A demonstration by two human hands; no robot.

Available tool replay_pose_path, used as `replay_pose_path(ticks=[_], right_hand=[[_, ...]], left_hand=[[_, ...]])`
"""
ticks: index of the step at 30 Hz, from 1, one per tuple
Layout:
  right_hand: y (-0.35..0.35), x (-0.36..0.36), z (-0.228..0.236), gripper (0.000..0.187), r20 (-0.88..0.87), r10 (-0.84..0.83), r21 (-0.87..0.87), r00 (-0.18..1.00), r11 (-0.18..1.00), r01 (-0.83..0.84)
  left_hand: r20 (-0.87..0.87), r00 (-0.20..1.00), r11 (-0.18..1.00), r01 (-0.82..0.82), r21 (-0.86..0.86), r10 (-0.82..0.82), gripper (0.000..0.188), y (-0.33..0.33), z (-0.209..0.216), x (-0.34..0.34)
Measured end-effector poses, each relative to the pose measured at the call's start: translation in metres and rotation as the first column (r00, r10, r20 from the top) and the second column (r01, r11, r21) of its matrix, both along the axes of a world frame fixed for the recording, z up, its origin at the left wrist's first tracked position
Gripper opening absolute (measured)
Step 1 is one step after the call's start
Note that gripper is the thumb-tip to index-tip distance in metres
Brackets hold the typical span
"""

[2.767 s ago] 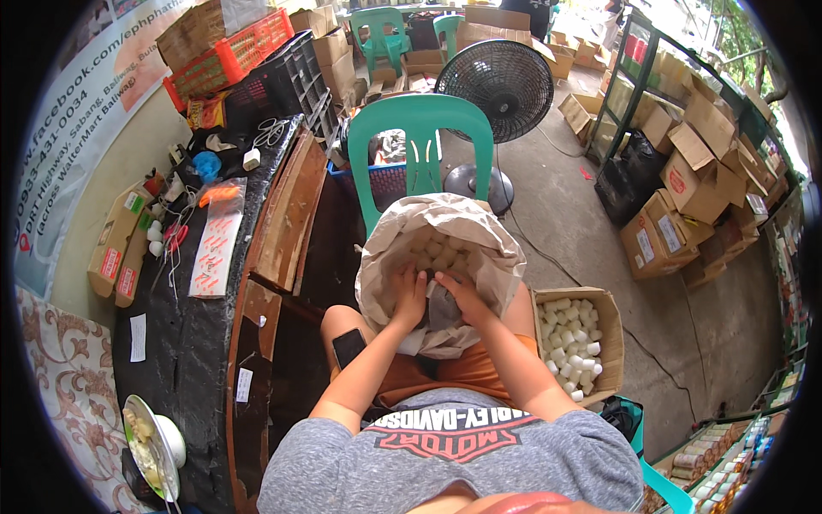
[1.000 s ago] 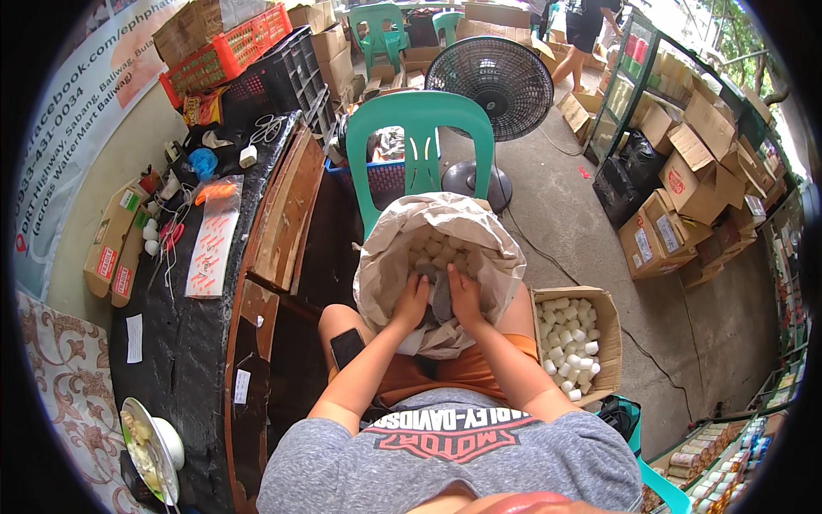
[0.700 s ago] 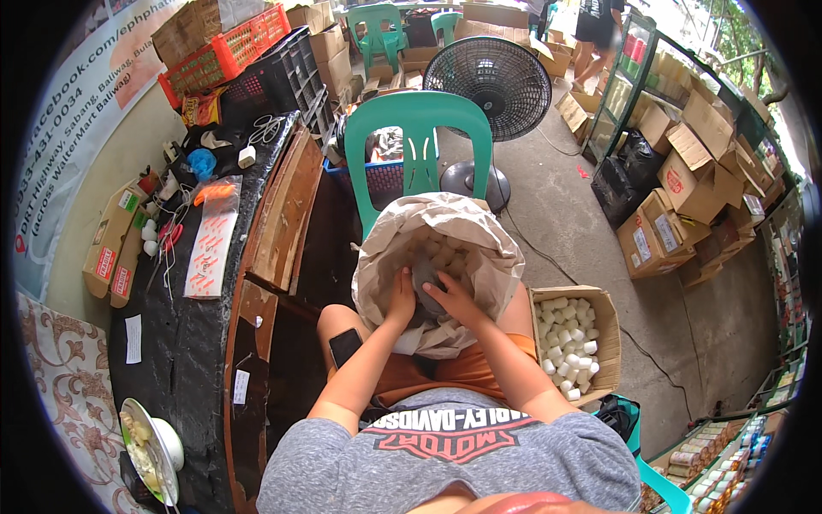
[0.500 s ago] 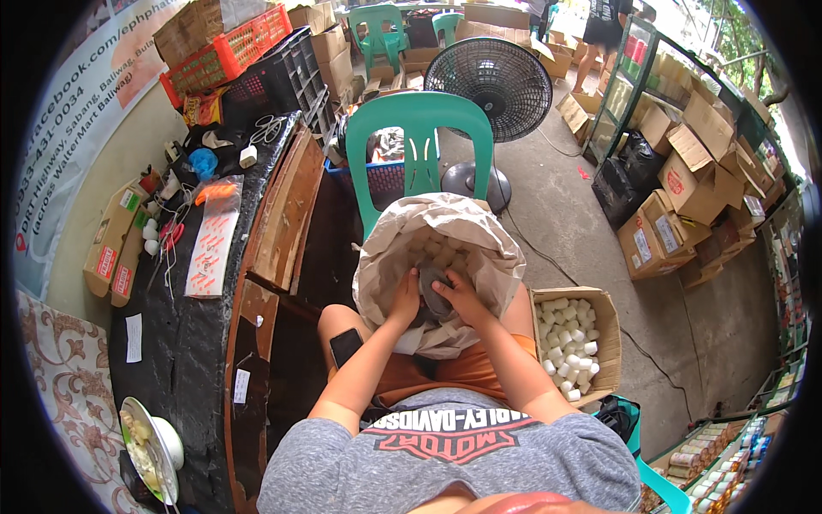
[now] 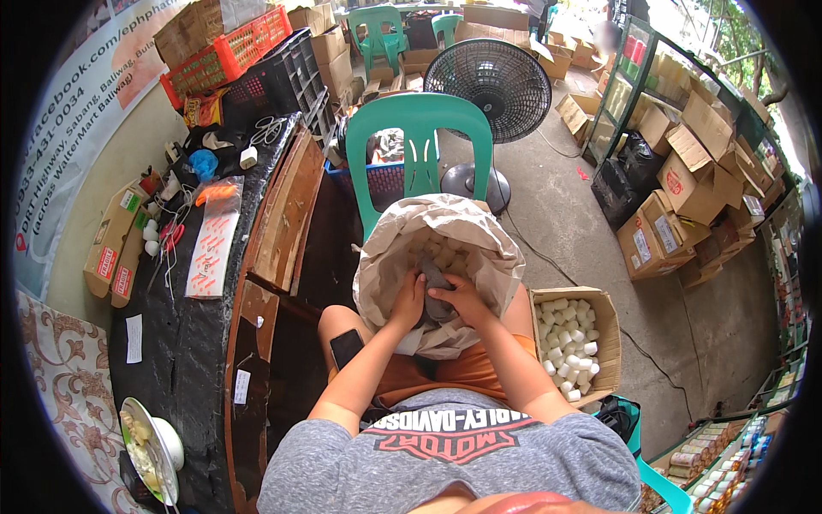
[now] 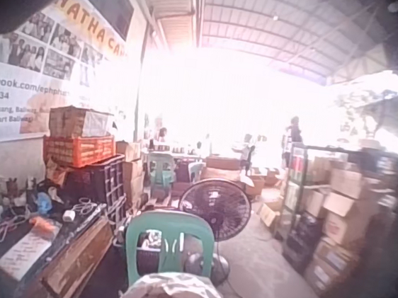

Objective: The person sits on a green plastic chair and repeatedly reaches into a large sack on their lap to pick up small white cylindrical objects. They handle the objects with both hands, rubbing them together, and place them into a cardboard box to their right.

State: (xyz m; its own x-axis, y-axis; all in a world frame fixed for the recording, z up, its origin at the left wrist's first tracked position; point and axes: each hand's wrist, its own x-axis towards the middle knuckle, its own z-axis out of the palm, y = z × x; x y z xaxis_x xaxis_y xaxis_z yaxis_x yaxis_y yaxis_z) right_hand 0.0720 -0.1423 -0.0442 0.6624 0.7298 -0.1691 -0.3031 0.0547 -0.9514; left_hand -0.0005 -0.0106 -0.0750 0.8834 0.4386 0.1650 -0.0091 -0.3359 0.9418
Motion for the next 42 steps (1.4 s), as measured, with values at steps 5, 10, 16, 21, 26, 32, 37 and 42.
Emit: replay_pose_path(ticks=[5, 10, 16, 21, 26, 32, 37, 42], right_hand=[[0.001, 0.006, -0.012, 0.025, -0.219, -0.036, 0.067, 0.975, 0.996, 0.051], [0.0, 0.009, -0.015, 0.027, -0.23, 0.008, 0.068, 0.973, 0.998, 0.008], [0.001, 0.006, -0.006, 0.032, 0.048, 0.076, -0.043, 0.996, 0.996, -0.074], [0.0, 0.003, -0.002, 0.045, 0.282, 0.133, -0.101, 0.95, 0.989, -0.109], [0.002, -0.004, 0.007, 0.053, 0.545, 0.126, -0.182, 0.829, 0.983, -0.03], [0.0, -0.008, 0.011, 0.044, 0.29, 0.06, -0.121, 0.955, 0.992, -0.025], [0.002, 0.0, -0.015, 0.028, 0.039, -0.002, -0.032, 0.999, 0.999, 0.004], [0.002, 0.008, -0.031, 0.022, 0.007, -0.048, -0.065, 0.999, 0.997, 0.049]], left_hand=[[-0.039, 0.999, 0.992, -0.038, -0.119, 0.033, 0.042, 0.001, -0.003, 0.001], [-0.182, 0.983, 0.858, -0.075, -0.508, -0.023, 0.049, 0.006, -0.001, -0.001], [-0.212, 0.976, 0.784, -0.102, -0.612, -0.039, 0.051, 0.012, -0.008, -0.002], [-0.141, 0.988, 0.904, -0.111, -0.413, 0.057, 0.048, 0.003, 0.003, -0.004], [-0.103, 0.992, 0.989, -0.079, -0.123, 0.066, 0.044, 0.005, -0.008, -0.002], [-0.136, 0.991, 0.993, -0.012, -0.116, -0.004, 0.047, 0.001, -0.003, -0.003], [-0.153, 0.988, 0.999, -0.03, -0.011, 0.028, 0.046, 0.002, -0.013, -0.002], [-0.11, 0.994, 0.98, -0.041, -0.196, 0.019, 0.046, 0.002, -0.003, 0.0]])
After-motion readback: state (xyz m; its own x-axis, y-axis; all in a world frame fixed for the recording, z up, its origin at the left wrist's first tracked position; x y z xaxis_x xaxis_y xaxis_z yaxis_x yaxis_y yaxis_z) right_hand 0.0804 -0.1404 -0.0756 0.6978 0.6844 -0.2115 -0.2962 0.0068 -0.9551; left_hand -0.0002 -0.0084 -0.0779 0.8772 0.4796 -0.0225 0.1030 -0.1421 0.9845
